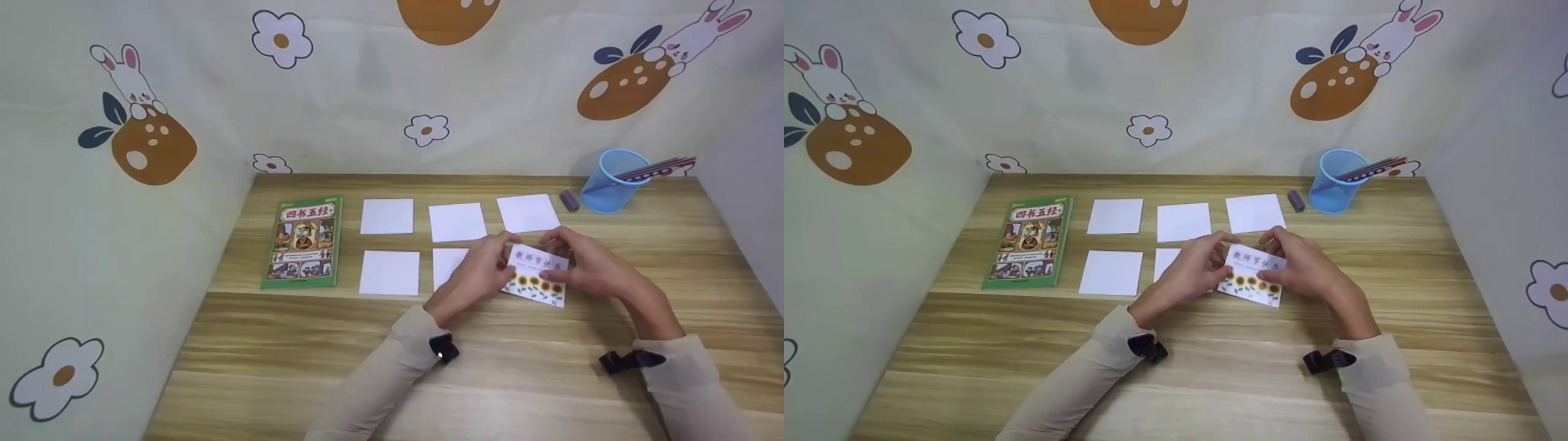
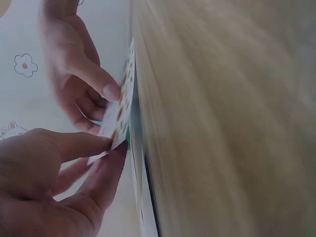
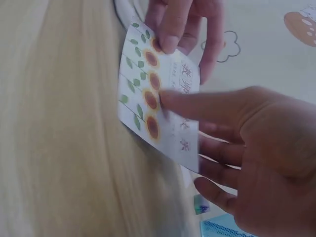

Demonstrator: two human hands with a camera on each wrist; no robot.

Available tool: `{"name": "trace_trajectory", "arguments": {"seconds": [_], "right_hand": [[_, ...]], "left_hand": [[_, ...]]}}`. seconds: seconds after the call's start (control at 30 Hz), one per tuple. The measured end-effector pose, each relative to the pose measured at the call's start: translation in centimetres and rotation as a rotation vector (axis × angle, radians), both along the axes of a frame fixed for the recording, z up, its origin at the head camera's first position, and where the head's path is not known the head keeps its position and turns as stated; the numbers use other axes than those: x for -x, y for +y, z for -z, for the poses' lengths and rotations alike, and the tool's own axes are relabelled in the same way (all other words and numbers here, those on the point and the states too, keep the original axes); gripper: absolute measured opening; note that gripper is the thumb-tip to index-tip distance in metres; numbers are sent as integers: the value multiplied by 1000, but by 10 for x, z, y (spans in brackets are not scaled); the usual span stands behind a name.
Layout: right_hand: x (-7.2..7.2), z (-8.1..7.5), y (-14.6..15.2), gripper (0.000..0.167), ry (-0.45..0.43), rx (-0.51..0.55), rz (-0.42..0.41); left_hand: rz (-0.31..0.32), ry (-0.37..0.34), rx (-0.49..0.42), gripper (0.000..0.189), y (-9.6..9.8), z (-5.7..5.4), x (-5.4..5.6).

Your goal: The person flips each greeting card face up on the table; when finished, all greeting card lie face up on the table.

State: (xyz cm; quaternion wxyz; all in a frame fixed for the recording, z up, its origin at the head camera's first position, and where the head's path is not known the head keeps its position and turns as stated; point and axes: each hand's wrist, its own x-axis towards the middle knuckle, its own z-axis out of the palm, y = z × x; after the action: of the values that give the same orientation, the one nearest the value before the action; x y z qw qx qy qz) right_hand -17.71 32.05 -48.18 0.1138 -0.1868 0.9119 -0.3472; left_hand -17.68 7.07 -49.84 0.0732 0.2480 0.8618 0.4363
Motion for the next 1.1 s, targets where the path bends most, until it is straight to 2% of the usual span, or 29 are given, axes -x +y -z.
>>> {"name": "trace_trajectory", "arguments": {"seconds": [0.2, 0.3, 0.43, 0.53, 0.67, 0.8, 1.0, 1.1], "right_hand": [[4, 10, 3, 41, 42, -40, 7], [6, 13, 6, 42, 63, -28, 4], [8, 14, 11, 43, 85, -28, 10], [8, 15, 13, 44, 100, -43, 11], [8, 16, 15, 45, 76, -67, 9], [6, 13, 14, 43, 63, -97, -3], [4, 11, -8, 36, 200, -102, 15], [5, 11, -29, 37, 235, -82, -20]], "left_hand": [[11, 71, 205, 43, 3, 1, -2], [24, 89, 234, 39, 4, 1, -2], [54, 76, 262, 42, 4, -2, -2], [95, 72, 285, 44, -2, -5, 0], [156, 109, 303, 46, -19, -11, 2], [181, 122, 313, 45, -45, -13, 1], [204, 158, 308, 48, -90, -9, 6], [196, 146, 310, 52, -108, -5, 10]]}}
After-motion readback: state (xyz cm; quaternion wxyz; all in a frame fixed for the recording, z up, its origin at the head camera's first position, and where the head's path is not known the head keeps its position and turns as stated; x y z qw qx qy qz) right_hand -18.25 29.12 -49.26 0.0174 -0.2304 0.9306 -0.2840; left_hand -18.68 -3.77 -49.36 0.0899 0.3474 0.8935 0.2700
